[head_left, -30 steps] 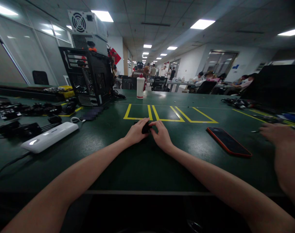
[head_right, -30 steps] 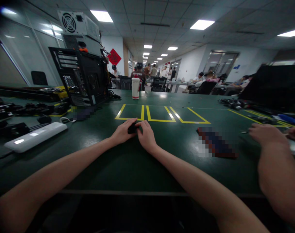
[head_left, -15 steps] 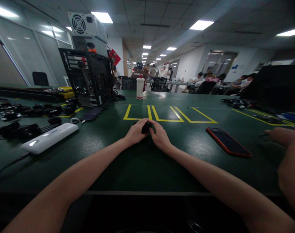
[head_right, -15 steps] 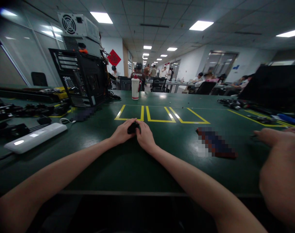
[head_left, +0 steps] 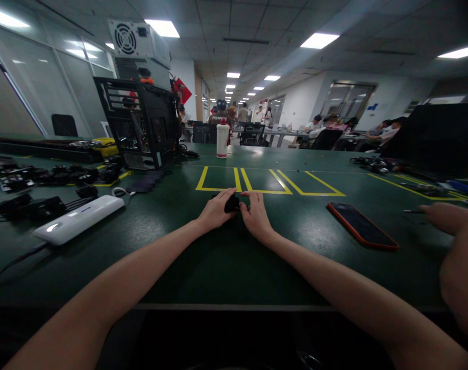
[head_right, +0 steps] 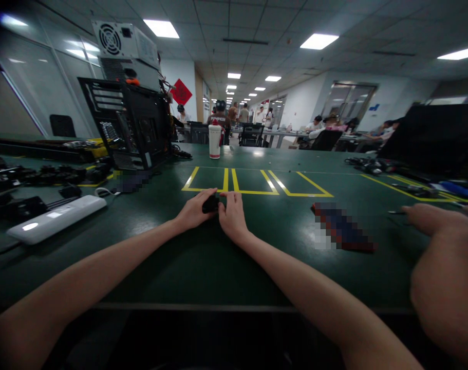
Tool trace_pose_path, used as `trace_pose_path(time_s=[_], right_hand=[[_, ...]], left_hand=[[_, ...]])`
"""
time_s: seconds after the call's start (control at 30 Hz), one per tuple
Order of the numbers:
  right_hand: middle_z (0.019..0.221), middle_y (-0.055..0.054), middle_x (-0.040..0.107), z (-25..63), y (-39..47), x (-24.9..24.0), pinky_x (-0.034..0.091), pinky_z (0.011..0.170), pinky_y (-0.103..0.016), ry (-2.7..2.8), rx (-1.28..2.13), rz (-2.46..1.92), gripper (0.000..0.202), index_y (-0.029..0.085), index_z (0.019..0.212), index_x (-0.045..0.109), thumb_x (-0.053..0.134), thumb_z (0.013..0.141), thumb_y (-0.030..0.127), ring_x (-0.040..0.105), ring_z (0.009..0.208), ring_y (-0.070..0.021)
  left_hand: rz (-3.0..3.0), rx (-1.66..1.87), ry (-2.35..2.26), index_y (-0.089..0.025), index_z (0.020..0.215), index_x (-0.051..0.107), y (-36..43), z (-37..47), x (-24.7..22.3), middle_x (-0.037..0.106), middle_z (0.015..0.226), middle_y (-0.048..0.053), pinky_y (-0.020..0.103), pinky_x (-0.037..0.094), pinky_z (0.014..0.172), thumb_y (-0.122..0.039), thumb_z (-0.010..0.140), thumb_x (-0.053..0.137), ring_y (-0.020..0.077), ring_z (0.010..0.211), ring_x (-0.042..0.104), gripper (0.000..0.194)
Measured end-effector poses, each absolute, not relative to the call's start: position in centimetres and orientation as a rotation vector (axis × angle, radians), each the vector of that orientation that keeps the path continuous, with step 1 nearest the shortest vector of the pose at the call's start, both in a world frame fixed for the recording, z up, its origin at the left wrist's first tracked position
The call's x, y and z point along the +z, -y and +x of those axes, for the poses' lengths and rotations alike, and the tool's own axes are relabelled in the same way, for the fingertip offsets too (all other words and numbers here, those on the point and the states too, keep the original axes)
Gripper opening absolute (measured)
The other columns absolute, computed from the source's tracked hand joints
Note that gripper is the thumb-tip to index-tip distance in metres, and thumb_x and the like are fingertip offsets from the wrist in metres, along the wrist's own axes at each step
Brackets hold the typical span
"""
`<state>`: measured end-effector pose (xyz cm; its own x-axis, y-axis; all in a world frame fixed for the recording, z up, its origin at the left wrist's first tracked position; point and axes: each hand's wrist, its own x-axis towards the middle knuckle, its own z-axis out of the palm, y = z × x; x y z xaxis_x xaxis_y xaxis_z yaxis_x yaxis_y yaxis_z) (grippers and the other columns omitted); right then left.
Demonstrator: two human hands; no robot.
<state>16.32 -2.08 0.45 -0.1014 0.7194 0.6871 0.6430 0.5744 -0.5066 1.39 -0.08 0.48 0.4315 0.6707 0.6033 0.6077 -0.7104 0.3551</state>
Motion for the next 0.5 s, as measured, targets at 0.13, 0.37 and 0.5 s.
trace_pose_path(time_s=[0.13,0.37,0.5], right_hand=[[0.100,-0.011,0.045,16.7,1.4,0.2,0.035,0.091,-0.039,1.753,0.153,-1.155,0.023,0.015,0.097,0.048,0.041,0.075,0.014,0.043,0.100,-0.0207],[0.094,-0.009,0.049,17.9,-0.1,-0.6,0.040,0.085,-0.038,1.713,0.320,-1.274,0.022,0.015,0.095,0.048,0.045,0.074,0.022,0.048,0.092,-0.0185],[0.100,-0.010,0.049,18.0,0.4,-0.7,0.040,0.084,-0.037,1.886,0.385,-1.292,0.036,0.015,0.102,0.048,0.052,0.071,0.032,0.049,0.095,-0.0194]], left_hand=[[2.594,1.144,-1.154,-0.017,0.124,0.033,0.0,1.4,0.5,0.042,0.126,0.008,0.036,0.033,0.099,-0.021,0.068,0.058,0.0208,0.119,0.038,0.061],[2.480,1.132,-1.302,-0.019,0.124,0.033,-0.7,0.9,0.5,0.043,0.126,0.008,0.040,0.035,0.095,-0.028,0.068,0.058,0.0234,0.114,0.042,0.062],[2.427,1.107,-1.307,-0.018,0.123,0.036,-1.4,0.5,0.3,0.046,0.123,0.008,0.041,0.036,0.094,-0.029,0.068,0.058,0.0243,0.111,0.045,0.060]])
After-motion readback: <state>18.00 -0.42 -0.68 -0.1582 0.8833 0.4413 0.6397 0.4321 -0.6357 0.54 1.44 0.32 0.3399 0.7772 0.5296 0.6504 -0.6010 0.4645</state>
